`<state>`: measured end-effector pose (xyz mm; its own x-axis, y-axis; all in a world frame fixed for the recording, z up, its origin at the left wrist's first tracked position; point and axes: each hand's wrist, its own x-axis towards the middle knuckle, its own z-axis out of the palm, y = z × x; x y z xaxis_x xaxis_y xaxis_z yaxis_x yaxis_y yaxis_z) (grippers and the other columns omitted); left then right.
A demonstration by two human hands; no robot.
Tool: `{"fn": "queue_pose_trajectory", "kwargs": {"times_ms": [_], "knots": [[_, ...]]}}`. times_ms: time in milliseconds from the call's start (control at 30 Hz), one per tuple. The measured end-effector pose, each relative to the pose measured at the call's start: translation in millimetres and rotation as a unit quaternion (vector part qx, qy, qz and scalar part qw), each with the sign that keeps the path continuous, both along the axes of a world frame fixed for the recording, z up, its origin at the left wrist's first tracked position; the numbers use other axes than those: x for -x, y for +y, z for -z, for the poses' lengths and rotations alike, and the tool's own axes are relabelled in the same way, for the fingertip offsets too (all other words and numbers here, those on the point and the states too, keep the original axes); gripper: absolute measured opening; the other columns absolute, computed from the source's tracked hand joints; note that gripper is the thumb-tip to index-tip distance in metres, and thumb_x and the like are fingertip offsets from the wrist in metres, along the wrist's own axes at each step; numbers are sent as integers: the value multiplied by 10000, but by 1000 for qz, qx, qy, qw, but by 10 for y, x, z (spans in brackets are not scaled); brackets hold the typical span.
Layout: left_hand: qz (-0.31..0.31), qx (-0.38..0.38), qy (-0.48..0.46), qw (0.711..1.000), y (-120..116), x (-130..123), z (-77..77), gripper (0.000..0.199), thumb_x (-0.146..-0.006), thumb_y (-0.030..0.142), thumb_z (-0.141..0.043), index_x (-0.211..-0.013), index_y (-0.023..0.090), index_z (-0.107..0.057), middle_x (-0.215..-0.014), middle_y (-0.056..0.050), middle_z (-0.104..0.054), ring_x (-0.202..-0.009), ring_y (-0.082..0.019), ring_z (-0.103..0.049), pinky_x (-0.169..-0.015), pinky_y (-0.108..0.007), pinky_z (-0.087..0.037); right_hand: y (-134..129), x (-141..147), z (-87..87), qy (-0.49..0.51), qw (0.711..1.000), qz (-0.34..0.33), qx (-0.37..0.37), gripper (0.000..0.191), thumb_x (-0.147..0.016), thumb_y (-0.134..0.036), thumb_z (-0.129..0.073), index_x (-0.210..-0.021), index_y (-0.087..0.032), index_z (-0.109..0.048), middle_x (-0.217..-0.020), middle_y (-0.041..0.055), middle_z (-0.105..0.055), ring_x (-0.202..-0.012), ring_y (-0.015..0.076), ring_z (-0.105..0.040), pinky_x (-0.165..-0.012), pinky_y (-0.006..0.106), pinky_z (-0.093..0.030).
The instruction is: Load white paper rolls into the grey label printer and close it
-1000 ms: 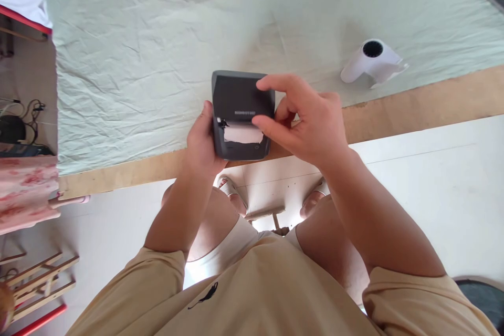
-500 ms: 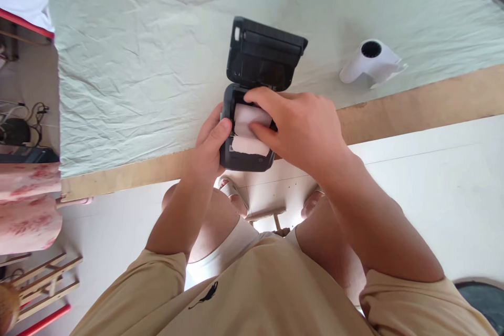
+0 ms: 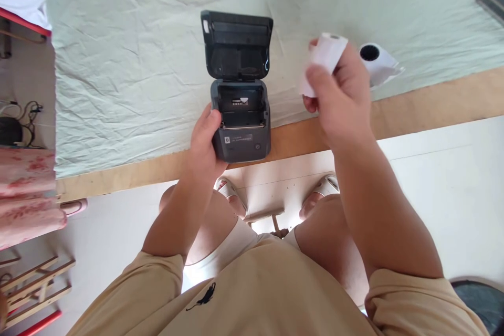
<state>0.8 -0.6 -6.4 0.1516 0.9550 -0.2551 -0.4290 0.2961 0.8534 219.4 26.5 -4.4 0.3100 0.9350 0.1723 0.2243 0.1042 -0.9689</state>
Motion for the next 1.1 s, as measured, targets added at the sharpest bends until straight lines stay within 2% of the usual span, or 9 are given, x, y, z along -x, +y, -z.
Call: {"fn": "queue_pose_trajectory", "kwargs": {"times_ms": [200,367,433,567,633,733,800,967,1100], "knots": [[12,6,5,1000,7,3,4,433,-917,608,-840,-1170,272,-740,-1208,-52,-865,-1346,-338,-797,-1062,-439,-714,104,-194,329,-275,957,1,-95,294,-848,-457,-813,-1064,-297,-694,-971,71,-732,-912,273,-685,-805,452,-580],[13,10,7,1000,12,0,2,419,-922,584,-836,-1181,271,-735,-1152,-46,-873,-1325,-333,-806,-1062,-432,-712,43,-193,290,-335,941,-30,-36,422,-861,-362,-838,-1259,-320,-700,-1089,63,-806,-942,303,-747,-836,472,-607],[12,11,10,1000,11,2,1,427,-921,588,-837,-1190,271,-737,-1139,-46,-873,-1323,-336,-808,-1061,-435,-711,10,-225,209,-337,939,-20,-73,470,-855,-353,-857,-1301,-302,-717,-1146,86,-821,-1004,324,-766,-900,497,-610],[10,10,10,1000,9,4,7,420,-922,588,-842,-1177,269,-741,-1142,-46,-869,-1322,-338,-808,-1065,-441,-710,114,-641,115,-374,881,98,-271,328,-923,-348,-780,-1235,-247,-800,-1155,103,-798,-1088,337,-759,-998,516,-551],[10,5,9,1000,10,3,8,391,-933,570,-835,-1166,270,-744,-1128,-40,-870,-1333,-329,-802,-1061,-432,-712,262,-952,188,-427,854,167,-246,437,-891,-458,-850,-1268,-241,-804,-1184,97,-794,-1161,381,-756,-1011,554,-522],[8,3,11,1000,11,-1,2,385,-938,572,-828,-1165,272,-747,-1129,-38,-872,-1361,-324,-788,-1059,-420,-713,439,-1257,380,-418,881,217,-43,480,-734,-538,-984,-1113,-268,-866,-1163,130,-797,-1013,334,-748,-857,512,-544],[8,8,14,1000,9,-3,-8,413,-926,594,-837,-1169,272,-747,-1144,-42,-872,-1374,-328,-782,-1064,-419,-713,444,-1264,459,-392,901,186,12,434,-671,-467,-1021,-1042,-297,-874,-1129,133,-805,-981,312,-736,-837,484,-549],[6,12,9,1000,8,-5,-10,397,-929,578,-841,-1174,279,-752,-1174,-38,-874,-1386,-325,-778,-1070,-416,-713,188,-867,355,-318,940,94,-74,653,-651,-329,-983,-1264,-333,-757,-1063,72,-818,-900,259,-724,-790,408,-549],[4,4,11,1000,18,-3,18,397,-924,578,-840,-1157,267,-759,-1237,-41,-865,-1385,-330,-780,-1070,-416,-715,86,-635,319,-336,940,4,-63,570,-741,-202,-829,-1291,-306,-721,-1180,106,-812,-907,242,-699,-847,415,-576]]}}
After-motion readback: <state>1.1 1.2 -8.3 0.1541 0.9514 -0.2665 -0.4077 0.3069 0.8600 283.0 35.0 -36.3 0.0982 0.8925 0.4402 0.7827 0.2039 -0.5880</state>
